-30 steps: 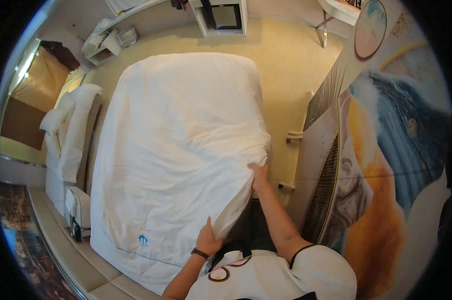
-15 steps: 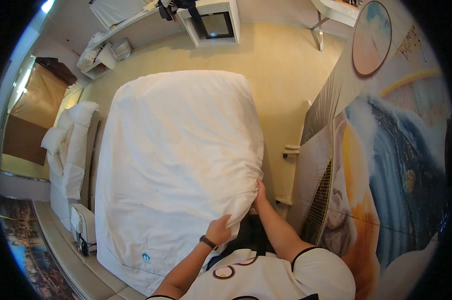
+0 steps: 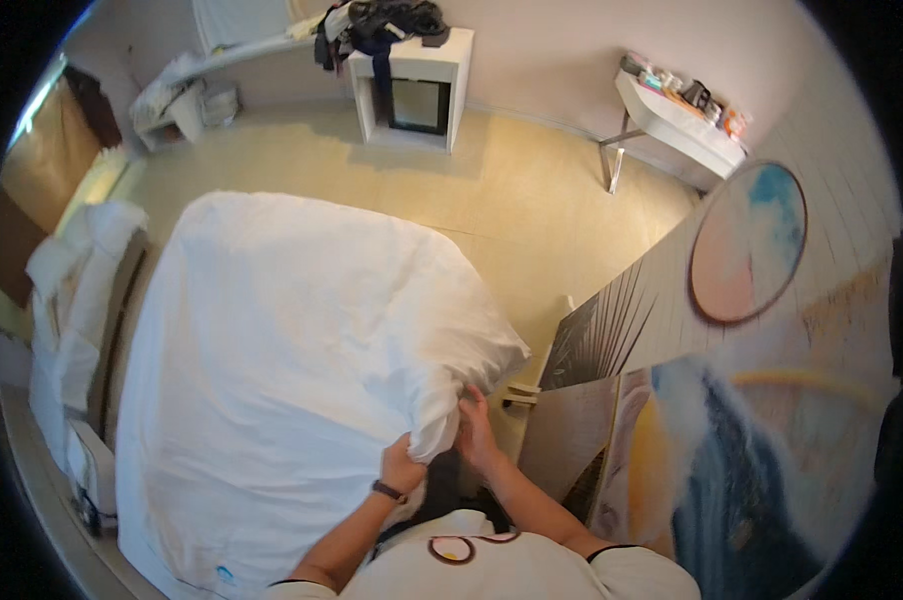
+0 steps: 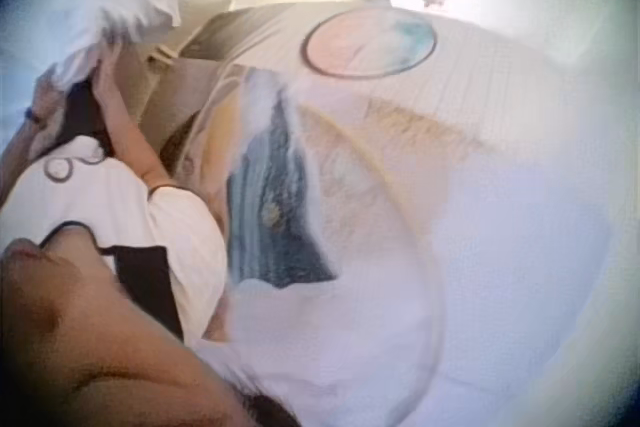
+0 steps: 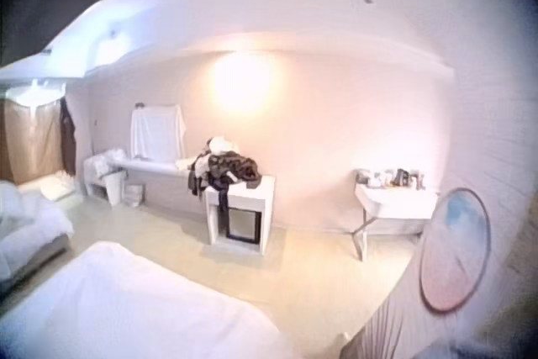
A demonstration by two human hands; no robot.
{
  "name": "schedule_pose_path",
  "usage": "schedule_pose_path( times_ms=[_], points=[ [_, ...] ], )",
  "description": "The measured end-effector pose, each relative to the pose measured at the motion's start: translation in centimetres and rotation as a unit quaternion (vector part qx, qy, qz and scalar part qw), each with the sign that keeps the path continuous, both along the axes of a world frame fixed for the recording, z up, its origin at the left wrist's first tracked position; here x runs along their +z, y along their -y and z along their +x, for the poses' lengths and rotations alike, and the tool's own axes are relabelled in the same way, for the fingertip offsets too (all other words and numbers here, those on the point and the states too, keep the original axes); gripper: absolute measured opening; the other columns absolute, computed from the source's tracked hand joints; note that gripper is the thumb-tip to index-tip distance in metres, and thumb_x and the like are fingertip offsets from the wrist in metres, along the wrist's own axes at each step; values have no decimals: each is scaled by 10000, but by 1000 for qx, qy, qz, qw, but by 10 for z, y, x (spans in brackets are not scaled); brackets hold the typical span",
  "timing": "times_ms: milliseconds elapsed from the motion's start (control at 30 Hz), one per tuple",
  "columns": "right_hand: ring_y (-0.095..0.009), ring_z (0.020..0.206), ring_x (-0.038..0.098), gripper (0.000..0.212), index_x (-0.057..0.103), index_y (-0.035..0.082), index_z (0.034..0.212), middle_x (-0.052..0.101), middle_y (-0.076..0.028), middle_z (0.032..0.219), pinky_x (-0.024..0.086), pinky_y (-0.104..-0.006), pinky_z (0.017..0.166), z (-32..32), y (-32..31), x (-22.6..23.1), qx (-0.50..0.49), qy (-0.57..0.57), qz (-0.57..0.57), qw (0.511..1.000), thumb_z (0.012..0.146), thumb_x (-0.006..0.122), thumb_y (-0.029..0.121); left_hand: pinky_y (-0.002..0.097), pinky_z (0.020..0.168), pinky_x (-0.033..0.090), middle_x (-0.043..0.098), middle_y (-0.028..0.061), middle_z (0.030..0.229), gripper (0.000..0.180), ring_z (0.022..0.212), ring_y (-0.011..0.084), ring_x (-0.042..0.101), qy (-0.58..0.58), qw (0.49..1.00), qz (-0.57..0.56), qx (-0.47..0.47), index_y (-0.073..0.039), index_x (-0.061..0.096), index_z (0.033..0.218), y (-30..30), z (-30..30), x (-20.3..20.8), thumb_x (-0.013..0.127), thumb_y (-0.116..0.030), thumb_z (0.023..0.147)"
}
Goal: The person spreads a white duvet over a mattress, repeatedly lifting, shaking, and smoothing the fabric to cover the bed. They adjust the duvet at the corners and sides, then fold the excess fabric over the top edge of the mattress.
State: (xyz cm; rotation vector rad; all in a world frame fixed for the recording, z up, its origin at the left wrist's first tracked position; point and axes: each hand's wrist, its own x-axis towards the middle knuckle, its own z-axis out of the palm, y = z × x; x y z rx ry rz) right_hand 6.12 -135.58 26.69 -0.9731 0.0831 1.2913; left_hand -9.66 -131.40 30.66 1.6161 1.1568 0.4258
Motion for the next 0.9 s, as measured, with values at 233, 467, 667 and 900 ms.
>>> schedule_pose_path(
  times_ms=[233,467,667,900],
  points=[
    [-290,1019,567,433,532,39,1203,591,-117,1113,462,-398,888,93,-83,-122,-4,-62,-137,989,830,602,247,323,858,479,655,150,1025,506,976,202,614,-53,940,-171,-291,-38,560,1208,-61,-15,7,607,-33,704],
    [-337,1151,514,468,548,8,1176,546,-183,1195,392,-410,992,101,-154,6,223,583,99,775,720,639,52,316,871,460,564,175,1191,889,1033,236,572,193,964,-174,47,-54,162,1461,-158,81,-13,715,-270,799],
    [-311,1270,394,418,559,31,1203,420,-210,1328,347,-427,1031,189,-176,18,432,289,80,851,834,654,204,334,766,500,668,160,960,401,897,205,632,106,980,-94,142,42,585,1068,-206,146,-20,648,-93,695],
    [-281,1155,488,694,441,57,1333,528,-160,1233,373,-474,978,321,-314,-163,178,362,-283,870,849,564,540,297,870,455,664,76,1046,444,960,147,599,258,904,-313,132,34,606,1108,-233,143,39,638,-5,667]
  ],
)
